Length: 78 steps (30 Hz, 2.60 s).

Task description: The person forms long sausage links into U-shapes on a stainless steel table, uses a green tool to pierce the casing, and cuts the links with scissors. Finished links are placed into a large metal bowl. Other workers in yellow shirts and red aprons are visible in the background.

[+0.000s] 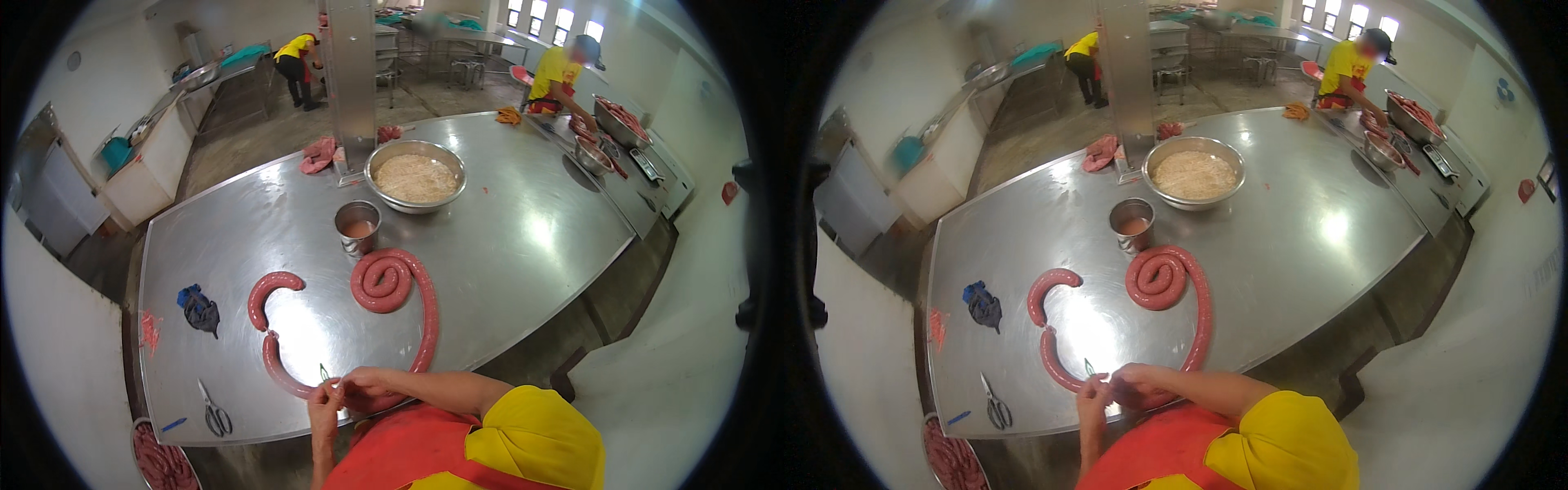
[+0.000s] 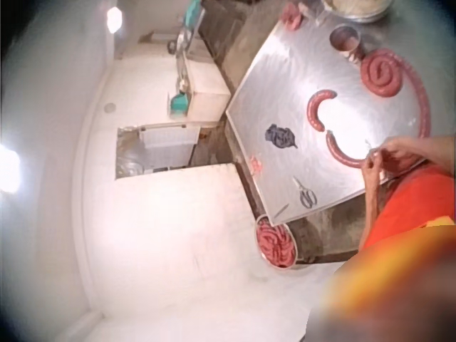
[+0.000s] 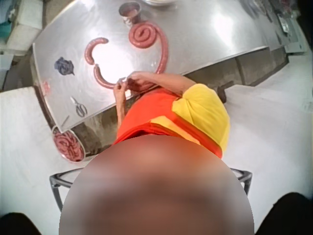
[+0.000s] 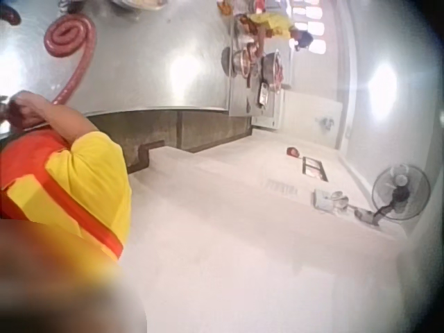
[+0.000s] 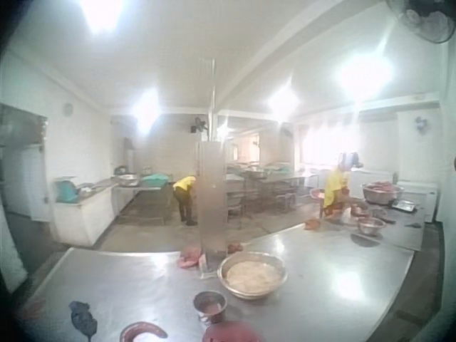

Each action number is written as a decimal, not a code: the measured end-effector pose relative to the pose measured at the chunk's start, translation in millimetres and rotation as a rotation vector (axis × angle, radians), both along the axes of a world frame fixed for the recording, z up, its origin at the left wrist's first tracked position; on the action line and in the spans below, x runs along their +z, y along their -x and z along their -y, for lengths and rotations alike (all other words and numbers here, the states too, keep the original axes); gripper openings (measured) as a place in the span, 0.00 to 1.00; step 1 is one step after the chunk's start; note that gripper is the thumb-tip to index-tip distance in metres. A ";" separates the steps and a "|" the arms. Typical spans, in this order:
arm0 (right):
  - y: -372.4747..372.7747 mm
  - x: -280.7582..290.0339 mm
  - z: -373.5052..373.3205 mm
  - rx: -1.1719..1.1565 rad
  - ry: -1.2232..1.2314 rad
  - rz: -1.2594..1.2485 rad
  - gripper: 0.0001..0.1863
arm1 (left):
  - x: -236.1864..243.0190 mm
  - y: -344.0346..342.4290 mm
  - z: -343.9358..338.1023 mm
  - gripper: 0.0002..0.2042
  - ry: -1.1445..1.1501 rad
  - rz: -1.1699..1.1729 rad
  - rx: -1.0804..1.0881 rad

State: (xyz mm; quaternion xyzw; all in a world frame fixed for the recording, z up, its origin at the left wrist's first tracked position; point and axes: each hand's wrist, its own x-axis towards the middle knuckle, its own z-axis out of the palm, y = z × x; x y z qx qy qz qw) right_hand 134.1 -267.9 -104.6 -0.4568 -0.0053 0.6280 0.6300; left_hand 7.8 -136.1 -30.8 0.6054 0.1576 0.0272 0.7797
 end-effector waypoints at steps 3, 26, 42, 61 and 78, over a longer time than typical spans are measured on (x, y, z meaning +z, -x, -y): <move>-2.6 18.0 -18.8 0.114 -0.105 -0.010 0.14 | -6.9 28.9 14.7 0.11 -0.260 -0.265 -0.287; 22.4 -5.9 16.8 -0.366 0.023 0.480 0.33 | 23.2 35.6 -30.1 0.15 -0.496 -0.113 0.193; 7.4 36.1 -6.4 0.157 0.051 -0.005 0.22 | 15.2 44.2 22.7 0.08 0.134 -0.440 -0.262; 39.2 38.5 -27.1 0.153 0.067 0.666 0.10 | 53.9 48.8 -42.3 0.15 0.750 -0.016 0.636; -24.6 -5.1 -17.5 0.255 0.257 1.175 0.11 | -76.4 64.1 -190.6 0.11 -0.120 -0.421 0.769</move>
